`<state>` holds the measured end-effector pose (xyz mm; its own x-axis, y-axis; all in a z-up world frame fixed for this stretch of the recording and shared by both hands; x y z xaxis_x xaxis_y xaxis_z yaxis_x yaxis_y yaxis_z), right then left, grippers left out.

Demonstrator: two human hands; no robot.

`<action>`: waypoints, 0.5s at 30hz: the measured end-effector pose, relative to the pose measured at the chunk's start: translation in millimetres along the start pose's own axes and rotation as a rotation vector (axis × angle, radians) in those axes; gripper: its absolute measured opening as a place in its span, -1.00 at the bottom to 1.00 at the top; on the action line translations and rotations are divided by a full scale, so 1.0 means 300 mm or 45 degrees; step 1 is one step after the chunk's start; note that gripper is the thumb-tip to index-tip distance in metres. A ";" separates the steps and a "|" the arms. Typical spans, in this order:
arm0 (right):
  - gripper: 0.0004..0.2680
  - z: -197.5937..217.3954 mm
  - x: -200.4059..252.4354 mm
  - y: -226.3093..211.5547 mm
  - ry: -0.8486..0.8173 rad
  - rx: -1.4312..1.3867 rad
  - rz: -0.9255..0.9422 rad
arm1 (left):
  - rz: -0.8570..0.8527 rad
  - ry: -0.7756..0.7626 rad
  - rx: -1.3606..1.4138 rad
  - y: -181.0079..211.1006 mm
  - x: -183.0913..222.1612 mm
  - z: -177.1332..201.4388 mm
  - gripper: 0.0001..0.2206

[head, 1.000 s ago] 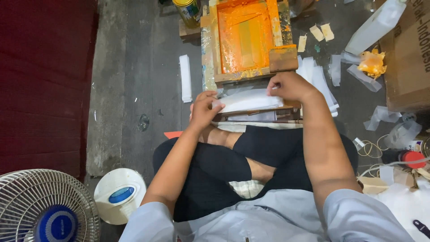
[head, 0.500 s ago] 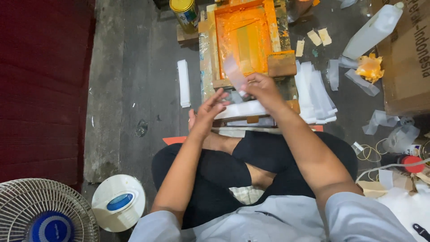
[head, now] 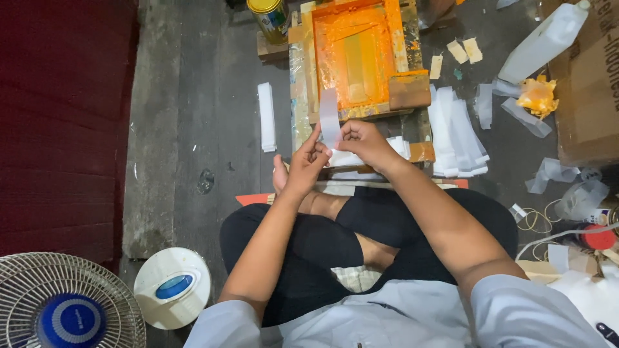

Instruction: Preparing a screen printing frame by applying adhesive strips and spreading orange ink across the mesh.

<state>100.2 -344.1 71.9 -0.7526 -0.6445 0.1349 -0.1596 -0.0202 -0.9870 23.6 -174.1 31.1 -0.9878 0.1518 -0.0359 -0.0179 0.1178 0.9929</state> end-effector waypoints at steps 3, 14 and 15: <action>-0.89 -0.016 0.008 -0.034 -0.001 -0.031 -0.008 | 0.002 0.002 -0.027 0.014 0.004 -0.004 -0.38; -0.86 0.095 -0.004 -0.015 0.103 -0.174 0.038 | 0.028 -0.145 -0.036 0.017 0.017 -0.018 -0.36; -0.85 0.103 -0.004 -0.019 0.124 -0.180 0.046 | 0.024 -0.162 -0.037 0.022 0.018 -0.020 -0.37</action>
<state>121.8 -366.9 74.6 -0.8166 -0.5658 0.1139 -0.2141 0.1136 -0.9702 17.3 -178.4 38.0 -0.9604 0.2770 -0.0291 -0.0056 0.0852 0.9964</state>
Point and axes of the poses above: each hand's wrist, its own x-axis away from the middle knuckle, its own z-axis out of the back of the hand, y = z × x, the point moved 3 cm from there along -x, towards the middle knuckle, and after that the axes turned 12 degrees about -y, right-handed, at the moved point
